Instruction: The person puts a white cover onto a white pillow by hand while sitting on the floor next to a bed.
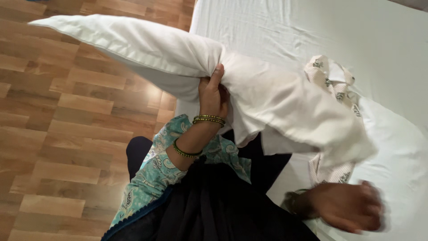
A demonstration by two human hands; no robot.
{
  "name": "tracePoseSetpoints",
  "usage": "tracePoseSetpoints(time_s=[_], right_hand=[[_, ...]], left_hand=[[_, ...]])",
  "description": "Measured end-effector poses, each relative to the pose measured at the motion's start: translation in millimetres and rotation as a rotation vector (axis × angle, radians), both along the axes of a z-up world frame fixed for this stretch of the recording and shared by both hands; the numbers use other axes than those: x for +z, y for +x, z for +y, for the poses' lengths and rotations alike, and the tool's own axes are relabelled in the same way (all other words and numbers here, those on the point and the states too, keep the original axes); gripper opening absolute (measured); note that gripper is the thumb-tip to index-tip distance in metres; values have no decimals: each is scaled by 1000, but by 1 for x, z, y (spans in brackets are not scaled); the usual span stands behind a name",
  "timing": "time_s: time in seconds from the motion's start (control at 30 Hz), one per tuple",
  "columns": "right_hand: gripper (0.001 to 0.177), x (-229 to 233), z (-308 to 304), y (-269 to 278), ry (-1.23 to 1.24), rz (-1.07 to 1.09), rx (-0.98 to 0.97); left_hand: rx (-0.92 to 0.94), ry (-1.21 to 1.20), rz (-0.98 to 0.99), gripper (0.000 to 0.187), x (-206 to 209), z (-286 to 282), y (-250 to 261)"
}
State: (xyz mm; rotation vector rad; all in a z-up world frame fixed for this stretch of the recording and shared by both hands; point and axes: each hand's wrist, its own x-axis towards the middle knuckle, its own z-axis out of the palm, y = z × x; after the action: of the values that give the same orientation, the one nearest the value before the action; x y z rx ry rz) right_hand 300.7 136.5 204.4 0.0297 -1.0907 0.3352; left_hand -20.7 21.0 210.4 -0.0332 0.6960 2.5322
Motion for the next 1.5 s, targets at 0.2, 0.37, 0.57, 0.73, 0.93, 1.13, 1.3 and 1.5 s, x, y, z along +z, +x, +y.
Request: tracePoseSetpoints(time_s=[0.2, 0.37, 0.57, 0.73, 0.93, 1.13, 1.3, 1.5], right_hand=[[57, 20, -31, -95, 144, -900, -141], [58, 21, -36, -99, 66, -1124, -14], [51, 13, -32, -83, 25, -960, 73], [74, 23, -41, -104, 162, -1239, -119], [30, 1, -20, -124, 135, -1382, -259], [32, 27, -8, -113, 28, -1441, -10], [48, 39, 6, -121, 53, -1409, 179], [41, 39, 7, -117, 76, -1453, 189]], left_hand=[[-170, -301, -57, 51, -27, -33, 50], [-371, -182, 19, 50, -46, -55, 46], [-372, -283, 396, 28, -35, -67, 41], [-351, -272, 463, 38, -43, -85, 17], [-499, -497, 845, 27, -43, -147, -3], [443, -1048, 1263, 24, -30, -264, -29], [620, -1672, 1534, 53, -46, -291, -86], [814, -1545, 1542, 32, -41, -278, -114]])
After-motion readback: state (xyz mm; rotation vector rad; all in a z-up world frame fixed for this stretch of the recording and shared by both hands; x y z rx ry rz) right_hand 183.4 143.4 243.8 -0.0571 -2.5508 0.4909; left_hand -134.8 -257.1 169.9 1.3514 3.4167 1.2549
